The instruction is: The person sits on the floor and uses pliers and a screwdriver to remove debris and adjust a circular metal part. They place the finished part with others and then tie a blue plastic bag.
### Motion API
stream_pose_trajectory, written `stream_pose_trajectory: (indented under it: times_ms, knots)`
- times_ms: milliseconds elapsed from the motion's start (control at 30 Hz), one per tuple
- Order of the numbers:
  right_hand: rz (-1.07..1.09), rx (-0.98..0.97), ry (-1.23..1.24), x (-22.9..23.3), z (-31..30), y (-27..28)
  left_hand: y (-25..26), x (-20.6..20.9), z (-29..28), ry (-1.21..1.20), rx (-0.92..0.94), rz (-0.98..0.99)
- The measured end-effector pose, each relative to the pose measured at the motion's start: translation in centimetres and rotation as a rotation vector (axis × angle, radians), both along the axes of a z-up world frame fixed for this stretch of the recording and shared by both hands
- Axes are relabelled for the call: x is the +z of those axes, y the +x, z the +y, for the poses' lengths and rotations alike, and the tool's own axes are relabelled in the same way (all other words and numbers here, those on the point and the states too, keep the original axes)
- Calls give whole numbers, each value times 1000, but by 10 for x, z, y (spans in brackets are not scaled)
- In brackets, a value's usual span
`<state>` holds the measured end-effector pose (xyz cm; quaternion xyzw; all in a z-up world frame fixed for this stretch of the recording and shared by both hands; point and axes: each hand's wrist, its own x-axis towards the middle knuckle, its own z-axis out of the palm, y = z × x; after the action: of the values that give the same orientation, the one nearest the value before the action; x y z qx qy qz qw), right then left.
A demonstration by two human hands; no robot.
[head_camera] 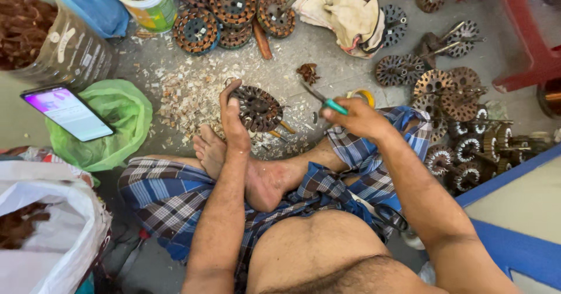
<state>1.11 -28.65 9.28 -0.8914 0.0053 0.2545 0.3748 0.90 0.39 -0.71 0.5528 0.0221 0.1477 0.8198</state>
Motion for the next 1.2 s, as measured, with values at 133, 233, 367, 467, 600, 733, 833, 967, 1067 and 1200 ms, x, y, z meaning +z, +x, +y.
stream_pose_trajectory:
  times_ms: [133,233,367,467,600,733,833,967,1067,1200]
  knots:
    - [354,-62,417,17,22,-38,-3,4,1,-50,-32,6]
    - [460,-48,398,24,35,-47,-6,5,1,-27,-20,-22]
    - [515,-92,475,24,41,-47,-7,9,1,-10,-31,-27]
    - [550,-181,529,10,44,-48,-9,14,1,94,-21,-78]
    - [582,-309,739,-14,56,-59,-16,24,0,195,-54,-68]
    - [301,-156,272,-12,67,-66,-19,37,6,362,-96,-84]
    - [-179,389,-357,9,58,-54,-20,41,5,683,-234,1]
    - [-431,599,-418,36,43,-28,-15,38,-7,952,-243,-81]
    - [-161,256,-208,38,33,-29,-12,26,-2,527,-149,30]
    - [-9,-209,-30,21,17,-34,-3,9,6,303,146,36]
